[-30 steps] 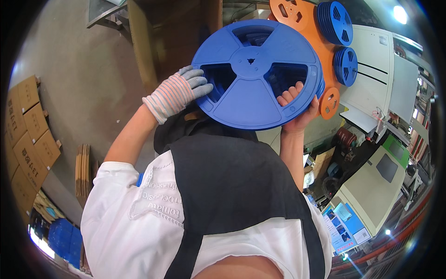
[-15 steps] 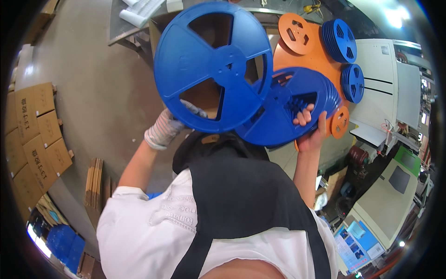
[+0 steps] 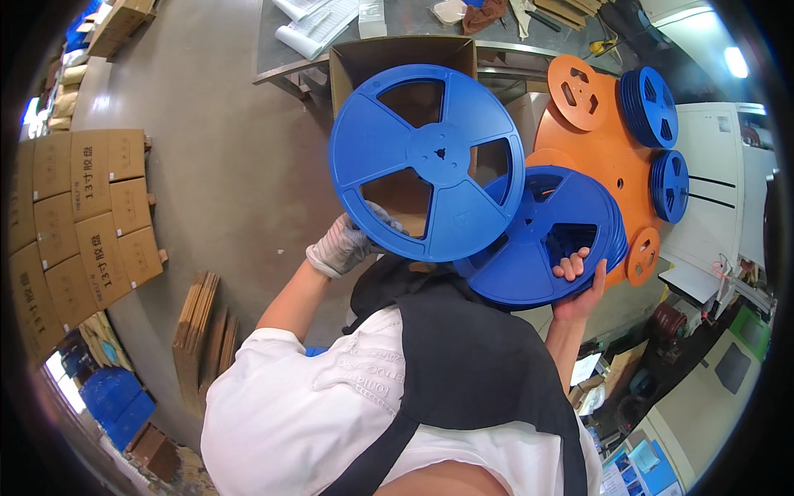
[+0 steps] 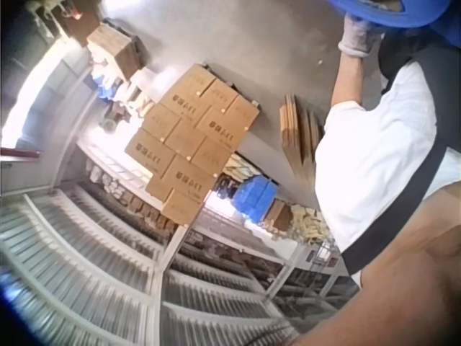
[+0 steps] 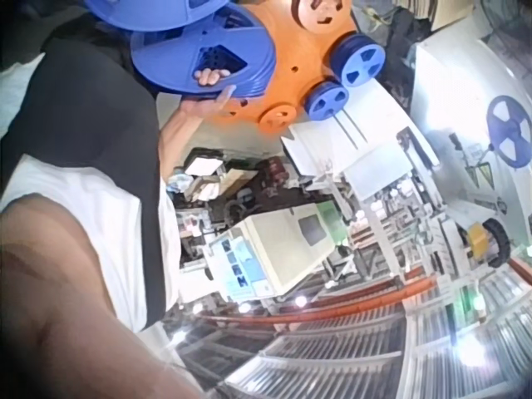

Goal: The person takes blue reels from an orange turntable and places them into a cardboard box before walking to a nearby machine.

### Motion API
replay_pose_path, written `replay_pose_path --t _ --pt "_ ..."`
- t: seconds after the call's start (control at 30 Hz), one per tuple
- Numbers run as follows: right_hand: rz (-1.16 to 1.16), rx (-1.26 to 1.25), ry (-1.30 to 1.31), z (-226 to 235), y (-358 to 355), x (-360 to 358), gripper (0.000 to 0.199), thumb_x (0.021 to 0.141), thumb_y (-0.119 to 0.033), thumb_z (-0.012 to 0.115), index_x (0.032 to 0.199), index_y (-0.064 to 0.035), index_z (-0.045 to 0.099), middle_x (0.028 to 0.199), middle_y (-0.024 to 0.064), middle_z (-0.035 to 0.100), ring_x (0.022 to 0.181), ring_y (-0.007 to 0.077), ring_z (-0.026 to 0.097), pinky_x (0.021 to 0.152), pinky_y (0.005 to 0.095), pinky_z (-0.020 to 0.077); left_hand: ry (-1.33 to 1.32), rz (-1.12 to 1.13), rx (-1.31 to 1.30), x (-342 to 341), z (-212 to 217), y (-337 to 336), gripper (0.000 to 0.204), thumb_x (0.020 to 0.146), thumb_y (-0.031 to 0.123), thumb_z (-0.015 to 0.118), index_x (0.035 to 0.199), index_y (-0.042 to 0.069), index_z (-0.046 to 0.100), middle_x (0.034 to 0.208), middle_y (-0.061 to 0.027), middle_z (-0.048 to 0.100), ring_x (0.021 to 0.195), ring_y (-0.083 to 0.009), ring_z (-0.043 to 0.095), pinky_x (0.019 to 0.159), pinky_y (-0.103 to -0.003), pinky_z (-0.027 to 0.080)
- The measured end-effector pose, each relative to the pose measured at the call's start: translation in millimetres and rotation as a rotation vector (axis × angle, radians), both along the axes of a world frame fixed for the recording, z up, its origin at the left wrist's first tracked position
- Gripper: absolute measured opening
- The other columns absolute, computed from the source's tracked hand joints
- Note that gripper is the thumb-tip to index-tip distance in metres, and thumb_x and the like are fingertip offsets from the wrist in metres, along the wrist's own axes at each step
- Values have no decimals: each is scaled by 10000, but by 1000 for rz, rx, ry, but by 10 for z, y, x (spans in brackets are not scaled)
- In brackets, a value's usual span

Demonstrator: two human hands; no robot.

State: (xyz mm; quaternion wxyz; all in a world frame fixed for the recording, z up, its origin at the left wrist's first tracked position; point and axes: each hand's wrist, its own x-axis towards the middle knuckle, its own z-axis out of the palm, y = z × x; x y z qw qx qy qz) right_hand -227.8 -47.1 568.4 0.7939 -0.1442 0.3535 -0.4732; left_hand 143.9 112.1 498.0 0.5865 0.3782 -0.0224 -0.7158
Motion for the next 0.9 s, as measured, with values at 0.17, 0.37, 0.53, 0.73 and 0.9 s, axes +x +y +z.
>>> replay_pose_path --t 0.17,0.37,0.53,0.73,0.9 --pt "-22 21 52 -36 57 -50 367 981 -393 488 1067 -37 514 746 16 466 674 137 451 701 321 434 38 38 -37 51 -108 65 405 725 15 750 1088 78 583 1086 -146 643 1070 -329 630 860 -493 577" --pt "-70 50 28 -93 134 -163 349 974 -375 485 1055 -41 546 753 37 517 689 161 499 722 340 469 -116 84 109 109 -2 -56 411 722 -9 734 1094 79 581 1054 -119 638 1033 -312 635 874 -469 575" --pt "-54 84 100 -144 194 -121 321 950 -358 506 1042 -56 565 750 38 531 706 174 509 735 355 467 -618 -64 279 39 -489 -483 329 794 15 638 1114 66 579 1041 -115 645 1007 -272 642 858 -385 548" --pt "-23 95 146 -103 235 -145 322 935 -352 519 1041 -51 564 739 41 531 696 180 513 731 359 463 -1296 -490 447 -118 -2222 -918 418 794 136 613 1200 61 546 1041 -226 662 979 -390 629 868 -425 505" --pt "-18 48 59 -148 262 -177 341 918 -362 544 1038 -42 541 694 31 488 639 156 471 684 342 433 -1389 -718 610 -418 -2394 -1279 408 838 185 605 1216 56 522 1111 -232 639 1061 -385 607 916 -437 494"
